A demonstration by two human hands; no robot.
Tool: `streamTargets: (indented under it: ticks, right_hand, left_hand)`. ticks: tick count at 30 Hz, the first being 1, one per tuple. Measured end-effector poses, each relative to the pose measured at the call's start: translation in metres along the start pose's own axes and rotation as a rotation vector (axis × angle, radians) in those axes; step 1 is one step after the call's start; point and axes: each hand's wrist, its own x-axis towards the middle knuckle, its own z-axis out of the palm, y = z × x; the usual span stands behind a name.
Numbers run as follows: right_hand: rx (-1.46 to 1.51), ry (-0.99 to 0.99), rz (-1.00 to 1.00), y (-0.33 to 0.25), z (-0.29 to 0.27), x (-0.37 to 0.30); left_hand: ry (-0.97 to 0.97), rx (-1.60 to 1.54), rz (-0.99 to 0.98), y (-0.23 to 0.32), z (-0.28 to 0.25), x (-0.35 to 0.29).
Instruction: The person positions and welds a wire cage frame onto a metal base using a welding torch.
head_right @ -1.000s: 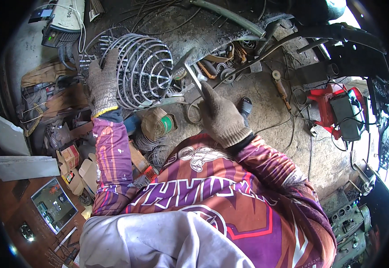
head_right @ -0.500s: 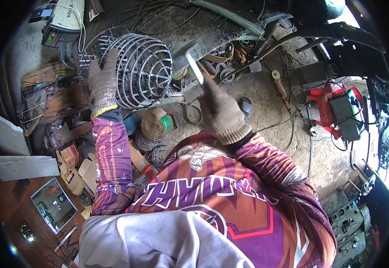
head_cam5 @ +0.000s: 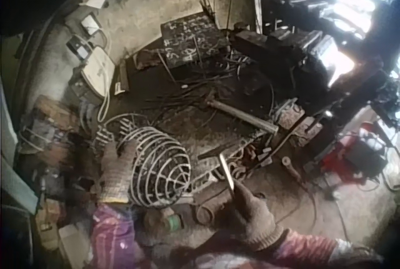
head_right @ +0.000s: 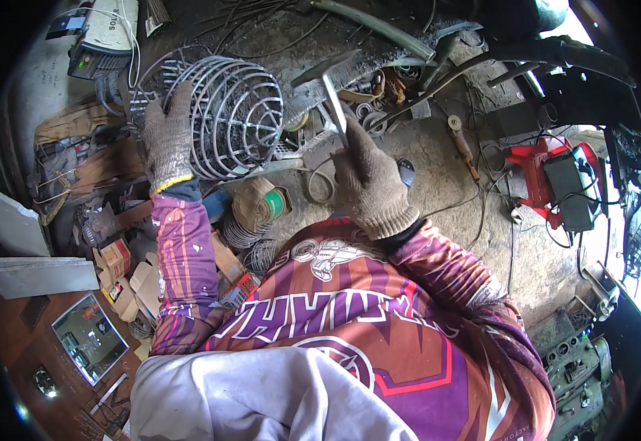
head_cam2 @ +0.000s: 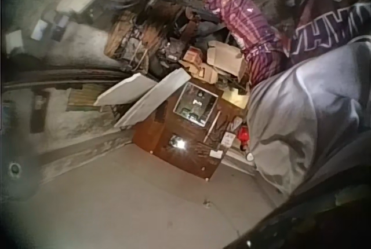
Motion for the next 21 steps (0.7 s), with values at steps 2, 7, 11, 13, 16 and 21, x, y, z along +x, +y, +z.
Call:
streamTargets:
  ticks: [2,7,11,13,16,21]
  right_hand:
    - [0.141,0.055,-0.05,0.016,0.008,-0.002]
    - [0.017,-0.053,-0.081,0.033,0.008,-0.004]
    - [0.063,0.011,-0.073,0.02,0.007,-0.005]
    - [-0.099,0.039,-0.355,0.054,0.014,0.003]
    - [-0.069,0.018,-0.164,0.03,0.008,-0.002]
    - [-0.107,0.053,-0.326,0.043,0.014,0.005]
  left_hand:
    - [0.041,-0.01,0.021,0.001,0.005,-0.003]
    - [0.046,-0.016,0.031,0.002,0.006,-0.003]
    - [0.078,0.087,-0.004,-0.01,0.008,0.007]
    - [0.035,0.078,-0.013,-0.008,0.007,0.011]
    - [0.011,0.059,-0.008,-0.016,0.007,0.009]
    - [0.056,0.091,-0.011,-0.014,0.008,0.011]
